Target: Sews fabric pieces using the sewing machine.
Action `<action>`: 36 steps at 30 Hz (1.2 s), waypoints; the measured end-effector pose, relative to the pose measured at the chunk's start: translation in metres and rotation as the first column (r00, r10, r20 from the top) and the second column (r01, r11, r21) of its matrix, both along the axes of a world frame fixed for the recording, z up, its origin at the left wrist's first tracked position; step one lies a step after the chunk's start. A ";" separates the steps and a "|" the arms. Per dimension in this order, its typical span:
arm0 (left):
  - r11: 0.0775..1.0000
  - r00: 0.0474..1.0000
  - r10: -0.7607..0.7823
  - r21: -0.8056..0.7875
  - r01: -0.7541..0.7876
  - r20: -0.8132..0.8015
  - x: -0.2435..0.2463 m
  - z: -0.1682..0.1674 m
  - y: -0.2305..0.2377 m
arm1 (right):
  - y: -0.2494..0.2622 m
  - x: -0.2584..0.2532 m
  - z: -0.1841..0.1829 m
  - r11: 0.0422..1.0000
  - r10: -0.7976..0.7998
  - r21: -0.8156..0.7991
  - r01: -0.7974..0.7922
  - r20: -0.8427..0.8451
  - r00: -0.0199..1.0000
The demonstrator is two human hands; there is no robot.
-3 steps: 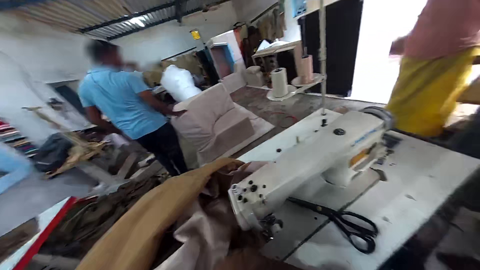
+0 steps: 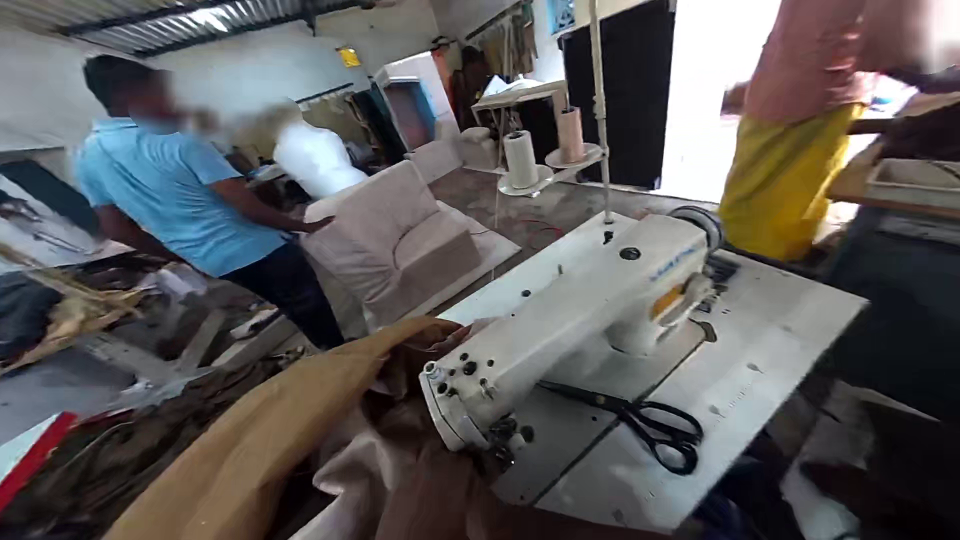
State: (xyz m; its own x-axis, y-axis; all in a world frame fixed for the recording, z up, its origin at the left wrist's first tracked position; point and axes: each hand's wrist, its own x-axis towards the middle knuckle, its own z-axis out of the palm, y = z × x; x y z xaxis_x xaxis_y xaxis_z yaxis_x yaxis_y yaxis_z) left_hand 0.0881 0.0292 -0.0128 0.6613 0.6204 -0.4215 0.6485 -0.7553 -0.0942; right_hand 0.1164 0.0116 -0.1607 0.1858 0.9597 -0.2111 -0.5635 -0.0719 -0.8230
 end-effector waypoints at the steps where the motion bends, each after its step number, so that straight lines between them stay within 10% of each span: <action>1: 0.995 0.994 -0.066 0.080 0.058 0.090 -0.009 -0.025 0.016 | -0.001 0.004 -0.006 0.999 -0.025 0.026 0.022 0.116 0.993; 5: 0.989 0.965 0.022 0.134 -0.059 0.261 -0.055 -0.088 0.067 | -0.011 0.025 -0.015 0.987 0.162 -0.038 -0.158 0.281 0.946; 12: 0.891 0.887 0.447 -0.143 -0.430 0.115 -0.064 -0.094 0.043 | -0.036 0.031 -0.004 0.913 0.389 -0.275 -0.300 0.373 0.842; 21: 0.991 0.986 0.132 -0.039 -0.129 0.102 -0.032 -0.095 0.027 | -0.041 0.026 -0.002 0.867 0.485 -0.379 -0.323 0.490 0.725; 31: 0.919 0.858 0.385 -0.053 -0.392 0.341 -0.034 -0.141 0.052 | -0.038 0.034 -0.013 0.905 0.409 -0.322 -0.278 0.476 0.779; 36: 0.868 0.846 0.365 0.188 -0.461 0.389 -0.035 -0.152 0.021 | -0.042 0.045 -0.007 0.872 0.478 -0.343 -0.350 0.442 0.759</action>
State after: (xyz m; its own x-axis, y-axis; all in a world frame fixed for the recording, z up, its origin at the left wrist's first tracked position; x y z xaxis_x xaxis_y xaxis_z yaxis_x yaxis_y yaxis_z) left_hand 0.0528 0.0505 -0.1649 0.3870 0.9220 -0.0068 0.9218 -0.3867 0.0255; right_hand 0.1618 -0.0305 -0.1674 -0.0785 0.9033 -0.4219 0.0500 -0.4191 -0.9066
